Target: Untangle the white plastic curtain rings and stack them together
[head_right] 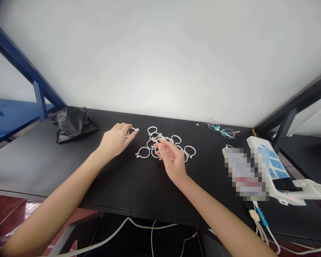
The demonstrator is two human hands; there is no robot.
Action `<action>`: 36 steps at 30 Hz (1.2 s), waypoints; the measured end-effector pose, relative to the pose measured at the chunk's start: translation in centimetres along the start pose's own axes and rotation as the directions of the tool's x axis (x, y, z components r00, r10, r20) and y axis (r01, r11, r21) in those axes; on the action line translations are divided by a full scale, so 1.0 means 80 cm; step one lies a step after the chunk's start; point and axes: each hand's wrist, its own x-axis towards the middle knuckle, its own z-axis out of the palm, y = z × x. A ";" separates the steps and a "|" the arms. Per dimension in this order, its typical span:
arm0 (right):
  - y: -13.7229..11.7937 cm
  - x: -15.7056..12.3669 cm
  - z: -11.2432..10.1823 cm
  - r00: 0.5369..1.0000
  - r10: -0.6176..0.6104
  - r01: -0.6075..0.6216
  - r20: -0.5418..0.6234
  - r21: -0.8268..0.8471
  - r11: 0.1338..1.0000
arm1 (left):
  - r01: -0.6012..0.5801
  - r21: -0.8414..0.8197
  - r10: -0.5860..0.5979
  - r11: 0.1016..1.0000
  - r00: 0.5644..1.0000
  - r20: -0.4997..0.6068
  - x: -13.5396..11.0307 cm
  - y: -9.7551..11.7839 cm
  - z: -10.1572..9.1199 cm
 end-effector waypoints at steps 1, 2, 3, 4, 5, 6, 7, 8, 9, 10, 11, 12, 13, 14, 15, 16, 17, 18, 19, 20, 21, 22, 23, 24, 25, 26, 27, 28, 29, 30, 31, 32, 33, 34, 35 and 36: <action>0.000 -0.001 0.000 1.000 0.002 -0.002 0.010 -0.010 1.000 | 0.025 0.052 -0.025 0.998 1.000 0.000 0.001 -0.005 0.001; 0.000 -0.001 0.000 1.000 0.002 -0.002 0.018 -0.020 1.000 | 0.051 0.100 -0.052 0.994 0.999 0.007 0.001 -0.010 0.002; 0.001 -0.002 0.000 1.000 0.000 0.000 0.023 -0.028 1.000 | 0.077 0.144 -0.080 0.987 0.997 0.016 0.000 -0.013 0.003; 0.000 -0.002 0.001 1.000 -0.002 0.003 0.024 -0.033 0.999 | 0.103 0.182 -0.110 0.978 0.994 0.026 0.000 -0.016 0.003; 0.000 -0.002 0.001 1.000 -0.005 0.006 0.023 -0.037 0.999 | 0.126 0.211 -0.136 0.969 0.990 0.034 -0.001 -0.018 0.004; 0.000 -0.002 0.001 1.000 -0.006 0.007 0.021 -0.040 0.999 | 0.141 0.230 -0.154 0.963 0.987 0.043 -0.001 -0.019 0.004; -0.001 -0.002 0.001 1.000 -0.005 0.006 0.019 -0.042 0.999 | 0.144 0.238 -0.161 0.961 0.985 0.054 -0.002 -0.019 0.005; -0.002 -0.002 0.001 1.000 -0.003 0.003 0.016 -0.045 0.999 | 0.141 0.239 -0.160 0.961 0.985 0.064 -0.002 -0.019 0.005; -0.003 -0.002 0.001 1.000 0.000 0.001 0.015 -0.048 0.999 | 0.132 0.239 -0.153 0.962 0.985 0.073 -0.002 -0.019 0.005; -0.003 -0.002 0.001 1.000 0.000 0.000 0.013 -0.051 0.999 | 0.123 0.239 -0.146 0.963 0.986 0.081 -0.003 -0.019 0.005; -0.004 -0.001 0.001 1.000 0.000 0.000 0.012 -0.054 0.999 | 0.115 0.240 -0.140 0.964 0.986 0.089 -0.003 -0.018 0.006; -0.005 -0.001 0.001 1.000 -0.001 0.001 0.011 -0.057 0.998 | 0.111 0.242 -0.138 0.964 0.986 0.094 -0.003 -0.018 0.006; -0.005 -0.001 0.001 1.000 -0.002 0.003 0.011 -0.060 0.998 | 0.109 0.246 -0.136 0.963 0.986 0.097 -0.003 -0.018 0.007; -0.005 -0.001 0.002 1.000 -0.003 0.003 0.011 -0.064 0.998 | 0.106 0.250 -0.134 0.962 0.986 0.098 -0.003 -0.018 0.008; -0.006 -0.001 0.002 1.000 -0.002 0.003 0.012 -0.067 0.998 | 0.102 0.256 -0.130 0.961 0.987 0.097 -0.004 -0.018 0.009; -0.005 -0.001 0.002 1.000 -0.002 0.003 0.012 -0.069 0.998 | 0.098 0.262 -0.126 0.960 0.987 0.094 -0.004 -0.018 0.010; -0.005 -0.001 0.002 1.000 -0.002 0.003 0.012 -0.071 0.998 | 0.093 0.267 -0.121 0.959 0.988 0.091 -0.005 -0.019 0.011; -0.005 -0.001 0.002 1.000 -0.003 0.003 0.012 -0.072 0.997 | 0.089 0.270 -0.117 0.959 0.989 0.089 -0.005 -0.019 0.012; -0.004 -0.001 0.002 1.000 -0.003 0.004 0.013 -0.073 0.997 | 0.086 0.271 -0.113 0.959 0.990 0.085 -0.005 -0.020 0.012; -0.004 -0.002 0.002 1.000 -0.004 0.005 0.014 -0.075 0.997 | 0.089 0.268 -0.114 0.959 0.990 0.080 -0.005 -0.020 0.012; -0.003 -0.002 0.001 1.000 -0.007 0.008 0.016 -0.078 0.997 | 0.092 0.259 -0.114 0.961 0.991 0.070 -0.005 -0.020 0.012; -0.003 -0.002 0.001 1.000 -0.010 0.012 0.018 -0.081 0.997 | 0.095 0.238 -0.111 0.967 0.992 0.055 -0.004 -0.020 0.011; -0.002 -0.002 0.001 1.000 -0.013 0.015 0.021 -0.084 0.996 | 0.089 0.200 -0.098 0.976 0.995 0.035 -0.003 -0.019 0.009; -0.002 -0.002 0.001 1.000 -0.016 0.018 0.023 -0.088 0.996 | 0.069 0.140 -0.072 0.988 0.997 0.016 -0.002 -0.017 0.008; -0.002 -0.002 0.001 1.000 -0.019 0.021 0.023 -0.092 0.996 | 0.028 0.054 -0.028 0.998 1.000 0.006 -0.001 -0.014 0.006; -0.002 -0.002 0.001 1.000 -0.021 0.023 0.023 -0.095 0.995 | -0.037 -0.052 0.038 0.998 0.999 0.011 -0.001 -0.010 0.005; -0.002 -0.001 0.001 1.000 -0.022 0.024 0.022 -0.098 0.995 | -0.114 -0.165 0.121 0.980 0.992 0.028 -0.001 -0.006 0.004; -0.002 -0.001 0.001 1.000 -0.022 0.024 0.021 -0.099 0.995 | -0.184 -0.271 0.206 0.945 0.977 0.053 -0.001 -0.001 0.004; -0.002 -0.001 0.001 1.000 -0.022 0.024 0.020 -0.100 0.995 | -0.238 -0.356 0.284 0.904 0.955 0.082 -0.003 0.004 0.004; -0.002 -0.001 0.001 1.000 -0.021 0.023 0.021 -0.100 0.995 | -0.274 -0.414 0.347 0.868 0.931 0.110 -0.005 0.009 0.006; -0.002 -0.001 0.001 1.000 -0.020 0.022 0.021 -0.100 0.995 | -0.294 -0.444 0.389 0.846 0.911 0.137 -0.007 0.014 0.007; -0.003 -0.001 0.001 1.000 -0.019 0.021 0.022 -0.100 0.995 | -0.302 -0.456 0.412 0.837 0.897 0.162 -0.009 0.017 0.010; -0.003 -0.001 0.001 1.000 -0.018 0.020 0.021 -0.100 0.995 | -0.303 -0.456 0.422 0.837 0.888 0.184 -0.011 0.020 0.012; -0.003 -0.001 0.001 1.000 -0.017 0.019 0.022 -0.101 0.995 | -0.301 -0.456 0.428 0.838 0.881 0.203 -0.012 0.022 0.014; -0.004 -0.001 0.001 1.000 -0.017 0.019 0.022 -0.102 0.995 | -0.297 -0.456 0.429 0.839 0.877 0.219 -0.013 0.023 0.016; -0.004 -0.001 0.001 1.000 -0.017 0.019 0.022 -0.102 0.995 | -0.290 -0.458 0.427 0.840 0.875 0.228 -0.014 0.023 0.018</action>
